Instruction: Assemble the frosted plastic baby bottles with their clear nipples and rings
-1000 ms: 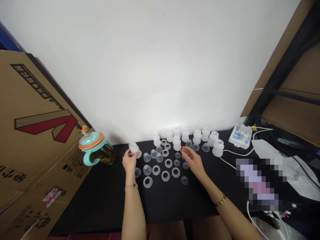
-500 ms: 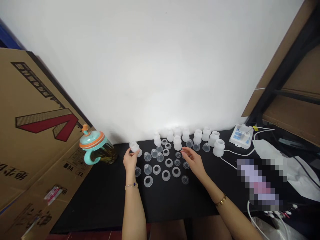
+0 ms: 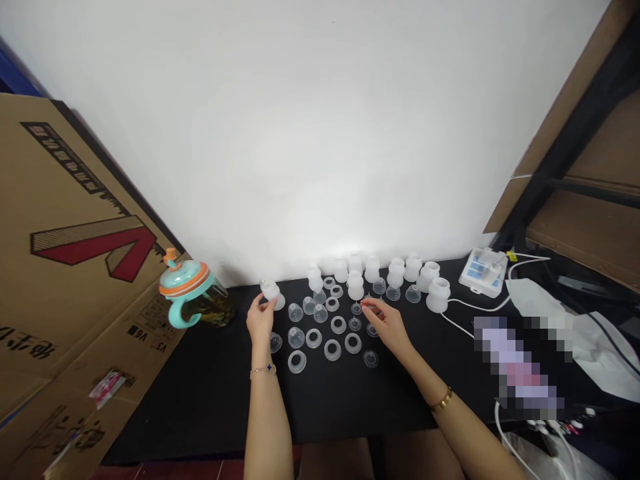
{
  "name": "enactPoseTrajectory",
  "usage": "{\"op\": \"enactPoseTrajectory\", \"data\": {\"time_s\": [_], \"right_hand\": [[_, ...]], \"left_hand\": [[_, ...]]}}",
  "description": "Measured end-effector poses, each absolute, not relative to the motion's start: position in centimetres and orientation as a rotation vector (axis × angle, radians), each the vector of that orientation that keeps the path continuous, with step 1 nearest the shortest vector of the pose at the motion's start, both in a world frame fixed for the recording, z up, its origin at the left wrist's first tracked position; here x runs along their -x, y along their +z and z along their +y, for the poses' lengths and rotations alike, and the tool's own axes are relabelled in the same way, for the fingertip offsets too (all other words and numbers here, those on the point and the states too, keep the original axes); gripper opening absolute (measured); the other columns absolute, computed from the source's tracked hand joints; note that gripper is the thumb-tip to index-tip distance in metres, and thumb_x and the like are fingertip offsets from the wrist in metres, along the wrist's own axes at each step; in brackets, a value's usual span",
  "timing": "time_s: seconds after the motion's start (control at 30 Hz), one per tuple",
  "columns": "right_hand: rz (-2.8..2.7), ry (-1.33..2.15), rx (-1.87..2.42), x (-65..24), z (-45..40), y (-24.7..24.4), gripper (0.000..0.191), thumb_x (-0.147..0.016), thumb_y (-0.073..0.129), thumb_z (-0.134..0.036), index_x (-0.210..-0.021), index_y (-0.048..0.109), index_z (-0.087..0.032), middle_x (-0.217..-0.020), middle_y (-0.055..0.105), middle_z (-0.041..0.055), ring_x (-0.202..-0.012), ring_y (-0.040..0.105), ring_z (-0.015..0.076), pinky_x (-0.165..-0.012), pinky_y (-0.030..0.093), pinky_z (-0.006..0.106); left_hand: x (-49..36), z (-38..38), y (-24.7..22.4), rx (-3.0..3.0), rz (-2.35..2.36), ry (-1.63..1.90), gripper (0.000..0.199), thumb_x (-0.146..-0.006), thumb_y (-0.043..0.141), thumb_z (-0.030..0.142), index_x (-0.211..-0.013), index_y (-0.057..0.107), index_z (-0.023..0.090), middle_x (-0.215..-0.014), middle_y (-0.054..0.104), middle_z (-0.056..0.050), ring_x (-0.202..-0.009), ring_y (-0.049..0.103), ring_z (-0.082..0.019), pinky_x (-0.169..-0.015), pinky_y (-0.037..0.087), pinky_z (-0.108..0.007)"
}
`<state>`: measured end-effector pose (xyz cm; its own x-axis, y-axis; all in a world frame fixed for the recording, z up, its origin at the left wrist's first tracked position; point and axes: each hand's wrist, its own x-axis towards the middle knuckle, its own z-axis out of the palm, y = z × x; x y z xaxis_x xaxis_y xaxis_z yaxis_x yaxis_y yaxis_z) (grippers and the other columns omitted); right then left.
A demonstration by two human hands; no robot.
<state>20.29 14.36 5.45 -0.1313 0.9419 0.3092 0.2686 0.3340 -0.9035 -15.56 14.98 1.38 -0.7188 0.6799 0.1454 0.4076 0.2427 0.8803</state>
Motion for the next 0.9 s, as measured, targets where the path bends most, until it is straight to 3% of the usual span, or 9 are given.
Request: {"op": "enactPoseTrajectory", "data": {"time_s": [0.4,0.73,0.9], "right_hand": [[-1.678,0.792,1.118,-20.5,14.6,5.2,0.029,-0.089,0.055,-0.041,-0.098,0.074,-0.020,-0.096,0.076,0.0068,-0.077,0.067,0.0211,-0.060,0.052,0.029],[-1.687,0.540,1.189,-21.7,15.5,5.0,0.028,-0.093,0.051,-0.038,-0.100,0.072,-0.021,-0.094,0.075,0.0067,-0.076,0.067,0.0210,-0.063,0.051,0.031],[-1.625,0.344,1.173,-22.5,16.0,5.0,0.027,-0.094,0.049,-0.035,-0.102,0.071,-0.020,-0.108,0.073,0.0108,-0.094,0.067,0.0251,-0.071,0.055,0.034]], "left_hand": [[15.4,14.9,1.4,-1.018,2.261,1.468,0.049,-0.080,0.069,0.039,-0.124,0.063,0.018,-0.090,0.074,-0.006,-0.087,0.070,-0.024,-0.084,0.052,-0.037],[14.6,14.5,2.1,-0.972,2.328,1.528,0.056,-0.083,0.066,0.040,-0.132,0.051,0.018,-0.087,0.070,-0.002,-0.081,0.069,-0.020,-0.084,0.051,-0.036],[14.1,14.1,2.7,-0.922,2.406,1.567,0.041,-0.083,0.063,0.044,-0.113,0.056,0.018,-0.079,0.064,0.001,-0.073,0.064,-0.020,-0.078,0.049,-0.035]]}}
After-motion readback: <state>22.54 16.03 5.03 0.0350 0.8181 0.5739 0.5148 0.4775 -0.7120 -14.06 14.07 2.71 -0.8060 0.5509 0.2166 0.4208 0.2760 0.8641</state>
